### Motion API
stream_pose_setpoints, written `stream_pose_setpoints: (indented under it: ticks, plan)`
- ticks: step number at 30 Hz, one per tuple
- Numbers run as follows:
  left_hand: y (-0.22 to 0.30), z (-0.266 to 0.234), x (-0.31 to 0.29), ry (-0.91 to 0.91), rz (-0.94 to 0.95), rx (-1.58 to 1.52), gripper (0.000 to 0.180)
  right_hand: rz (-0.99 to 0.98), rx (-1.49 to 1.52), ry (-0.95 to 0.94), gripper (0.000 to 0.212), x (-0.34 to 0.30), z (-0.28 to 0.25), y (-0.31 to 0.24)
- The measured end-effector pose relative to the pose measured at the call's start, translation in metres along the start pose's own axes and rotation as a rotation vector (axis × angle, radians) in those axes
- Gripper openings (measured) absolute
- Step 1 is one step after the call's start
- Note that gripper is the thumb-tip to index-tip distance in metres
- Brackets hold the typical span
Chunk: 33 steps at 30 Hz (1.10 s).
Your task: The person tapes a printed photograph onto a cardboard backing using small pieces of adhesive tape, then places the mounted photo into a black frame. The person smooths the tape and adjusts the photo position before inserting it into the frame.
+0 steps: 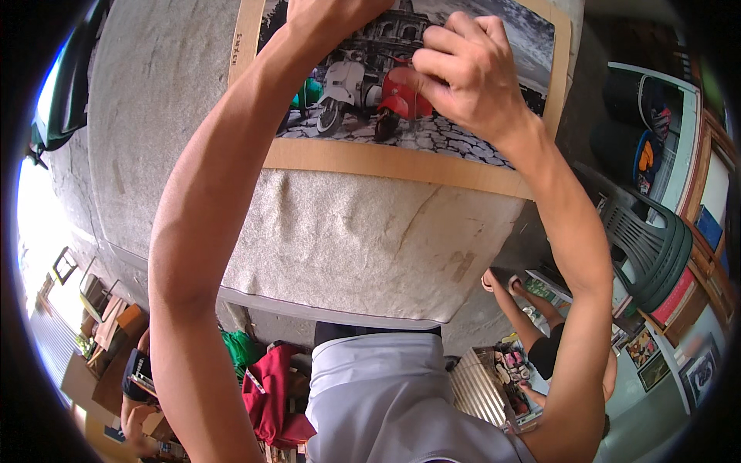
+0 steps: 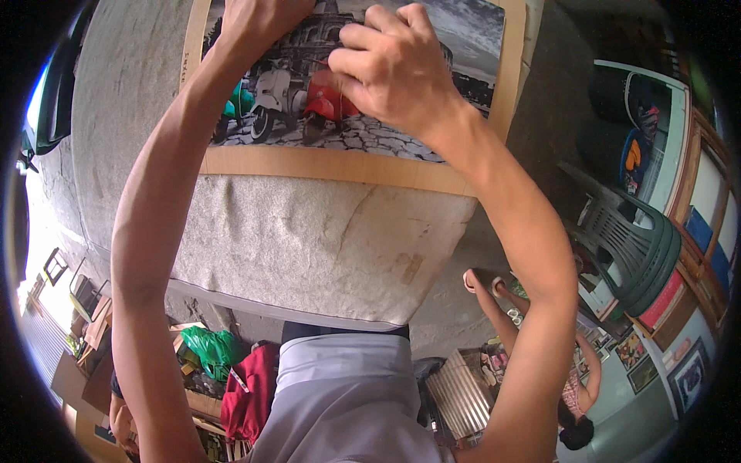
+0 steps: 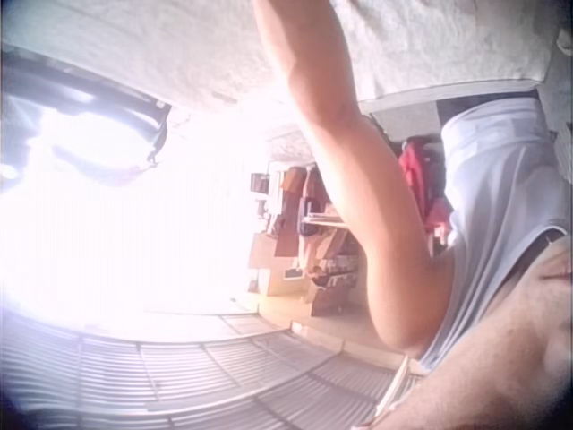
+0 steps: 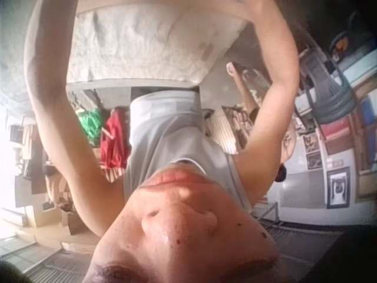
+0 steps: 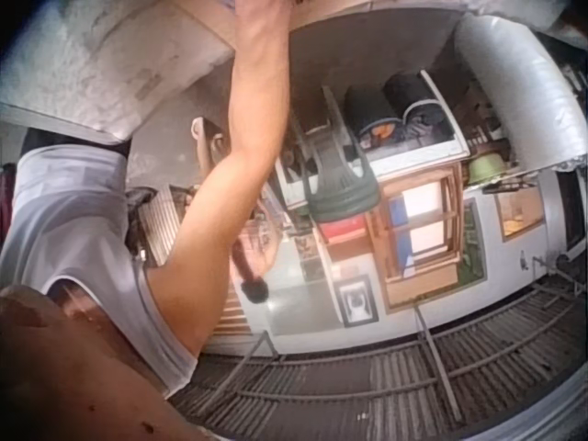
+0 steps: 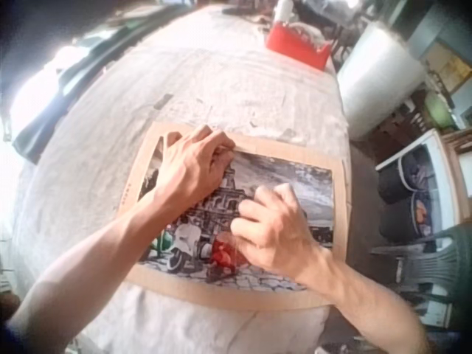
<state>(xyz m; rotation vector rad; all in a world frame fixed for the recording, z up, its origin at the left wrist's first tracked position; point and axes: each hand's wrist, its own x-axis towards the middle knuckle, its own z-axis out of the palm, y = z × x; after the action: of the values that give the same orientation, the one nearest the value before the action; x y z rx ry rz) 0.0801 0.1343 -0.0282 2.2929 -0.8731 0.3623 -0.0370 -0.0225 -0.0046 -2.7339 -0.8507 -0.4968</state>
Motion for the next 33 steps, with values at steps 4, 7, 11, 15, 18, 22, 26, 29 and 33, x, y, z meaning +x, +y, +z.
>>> stream_pose_setpoints:
  ticks: [4,7,11,15,18,22,26,29,33]
  plan:
    - [0.001,0.000,0.000,-0.003,0.003,-0.002,0.013,0.036,0.073,0.026,0.028,-0.014,0.005,-0.014]
    - [-0.002,0.001,0.000,0.004,0.007,-0.001,0.013,0.073,0.083,-0.038,0.025,-0.019,-0.001,-0.027]
    - [-0.002,0.001,0.000,0.004,0.013,-0.010,0.013,0.110,0.103,-0.055,0.025,-0.026,-0.004,-0.037]
    - [-0.003,0.001,0.000,0.003,0.011,-0.001,0.014,0.152,0.115,-0.061,0.025,-0.028,-0.005,-0.043]
    - [-0.003,0.002,0.000,0.010,0.018,0.007,0.014,0.184,0.124,-0.064,0.025,-0.031,-0.005,-0.047]
    - [-0.003,0.003,0.000,0.010,0.003,0.024,0.015,0.216,0.142,-0.072,0.024,-0.032,-0.006,-0.052]
    - [-0.001,0.003,0.001,-0.010,-0.015,0.038,0.016,0.239,0.164,-0.074,0.025,-0.034,-0.008,-0.054]
    - [-0.001,0.003,0.000,0.009,0.011,0.052,0.014,0.258,0.184,-0.067,0.026,-0.038,-0.007,-0.056]
    - [-0.002,0.001,0.001,0.023,0.130,0.071,0.011,0.275,0.193,-0.077,0.027,-0.039,-0.007,-0.057]
